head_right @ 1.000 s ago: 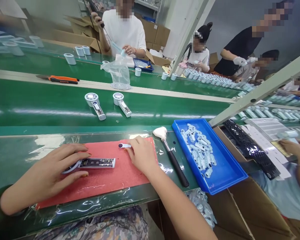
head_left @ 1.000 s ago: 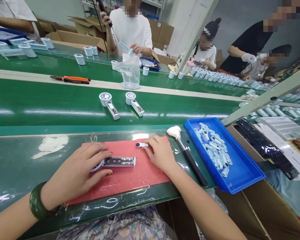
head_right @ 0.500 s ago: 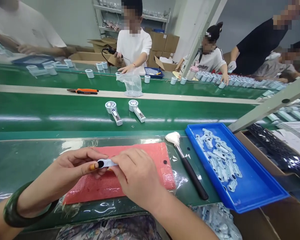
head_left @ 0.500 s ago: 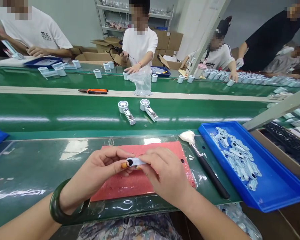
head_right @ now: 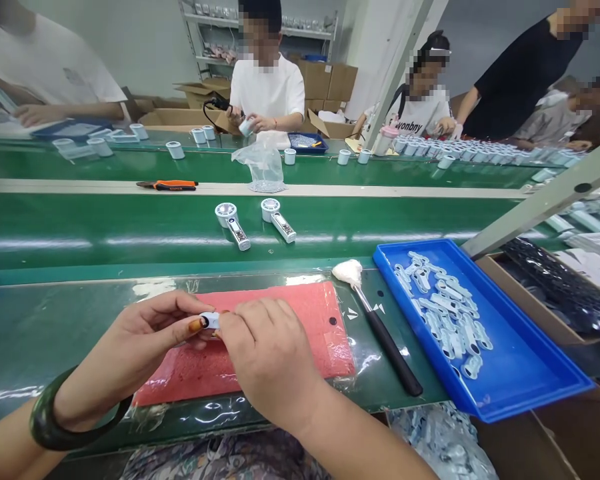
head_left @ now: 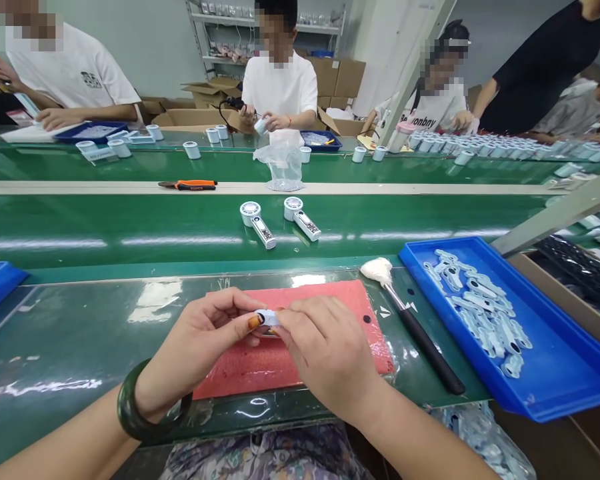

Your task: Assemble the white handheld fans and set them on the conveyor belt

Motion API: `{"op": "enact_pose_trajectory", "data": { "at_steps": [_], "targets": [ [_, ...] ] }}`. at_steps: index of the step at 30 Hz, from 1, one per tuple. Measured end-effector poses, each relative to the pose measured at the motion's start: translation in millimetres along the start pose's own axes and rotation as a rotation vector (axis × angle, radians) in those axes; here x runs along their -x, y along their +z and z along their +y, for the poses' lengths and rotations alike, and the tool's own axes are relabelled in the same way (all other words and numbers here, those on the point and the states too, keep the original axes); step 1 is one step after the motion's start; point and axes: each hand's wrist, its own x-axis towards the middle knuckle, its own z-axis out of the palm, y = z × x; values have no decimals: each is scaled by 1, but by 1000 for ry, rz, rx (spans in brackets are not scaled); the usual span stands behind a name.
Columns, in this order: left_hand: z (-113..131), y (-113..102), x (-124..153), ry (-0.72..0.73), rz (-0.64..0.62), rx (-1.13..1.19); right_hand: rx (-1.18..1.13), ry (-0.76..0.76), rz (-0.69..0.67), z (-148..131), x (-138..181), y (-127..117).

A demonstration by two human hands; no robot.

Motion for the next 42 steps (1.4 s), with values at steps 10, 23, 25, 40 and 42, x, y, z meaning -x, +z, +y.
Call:
{"op": "enact_pose_trajectory", "data": {
  "at_steps": [10,23,25,40,42],
  "targets": [
    [-11,-47,21,341,233,-649,-216,289,-319,23,10,19],
    [-39,-36,15,652,112,-1025,-208,171,-386,15,7,36],
    [-40,-33,11,649,55,-1056,-212,168,-389,15,7,36],
    [-44,-27,6,639,-1,-1043,-38,-48,-180,20,24,54],
    [-45,-26,7,649,22,-1045,-10,-75,-153,16,23,55]
  ]
}}
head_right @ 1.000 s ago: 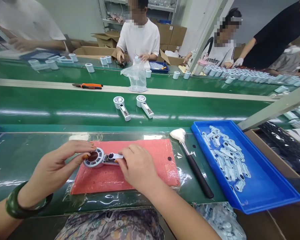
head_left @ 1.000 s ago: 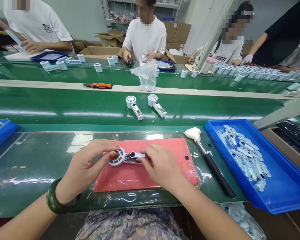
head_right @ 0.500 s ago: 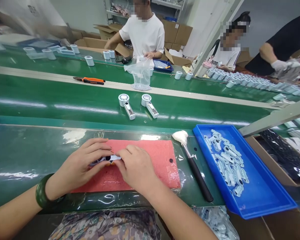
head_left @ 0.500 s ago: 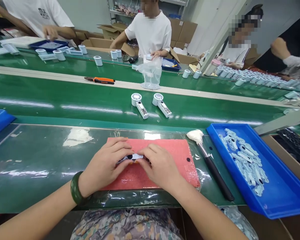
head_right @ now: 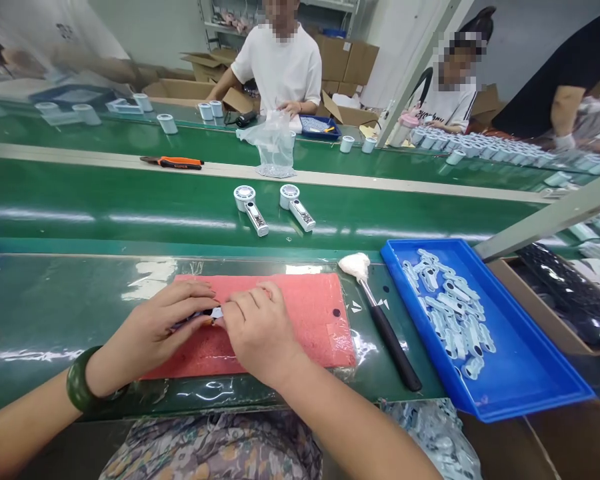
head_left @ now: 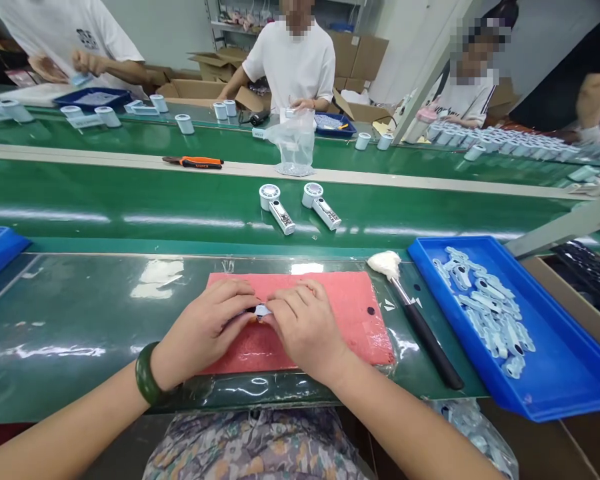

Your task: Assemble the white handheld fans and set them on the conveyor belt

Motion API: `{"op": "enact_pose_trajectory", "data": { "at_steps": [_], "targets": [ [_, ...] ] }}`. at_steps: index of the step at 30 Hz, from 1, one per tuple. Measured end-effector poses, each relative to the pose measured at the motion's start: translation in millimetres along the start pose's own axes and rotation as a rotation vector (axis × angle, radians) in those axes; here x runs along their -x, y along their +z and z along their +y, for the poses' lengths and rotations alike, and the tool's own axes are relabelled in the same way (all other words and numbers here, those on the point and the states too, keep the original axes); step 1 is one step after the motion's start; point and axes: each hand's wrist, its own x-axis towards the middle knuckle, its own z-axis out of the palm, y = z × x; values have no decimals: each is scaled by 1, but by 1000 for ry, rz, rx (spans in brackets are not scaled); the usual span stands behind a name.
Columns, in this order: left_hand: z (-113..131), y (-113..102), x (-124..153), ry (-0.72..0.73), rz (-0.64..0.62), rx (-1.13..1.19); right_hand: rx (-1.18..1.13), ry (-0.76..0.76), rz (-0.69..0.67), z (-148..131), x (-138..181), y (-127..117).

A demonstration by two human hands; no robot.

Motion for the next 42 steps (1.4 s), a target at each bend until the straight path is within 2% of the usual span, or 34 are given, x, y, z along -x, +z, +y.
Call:
{"op": "enact_pose_trajectory", "data": {
  "at_steps": [4,8,10,15,20,24,30,35,37,40,42],
  "targets": [
    [-1,-1,-3,-17,-34,10,-107,85,-4,2,3,4],
    [0,-5,-2,4,-62,2,-379,333,-275,7,7,-3],
    [6,-7,5,47,-58,4,-476,407,-380,6,8,-13],
    [26,-2,28,27,-110,-153,-545,311,-509,-4,11,-27],
    [35,6,28,8,-56,-234,-454,317,-488,-7,13,-18],
    [35,8,25,21,-54,-259,-384,246,-509,-6,14,-13],
    [33,8,25,31,-51,-287,-111,143,-501,-13,14,-6],
    [35,2,22,95,-119,-346,-176,154,-499,-13,13,-9],
    [33,-2,17,134,-146,-412,-236,161,-455,-8,17,-16],
    [16,-13,-3,196,-183,-466,-220,207,-344,9,30,-32],
    [-12,-25,-27,260,-196,-510,-148,281,-276,27,41,-47]
  ]
}}
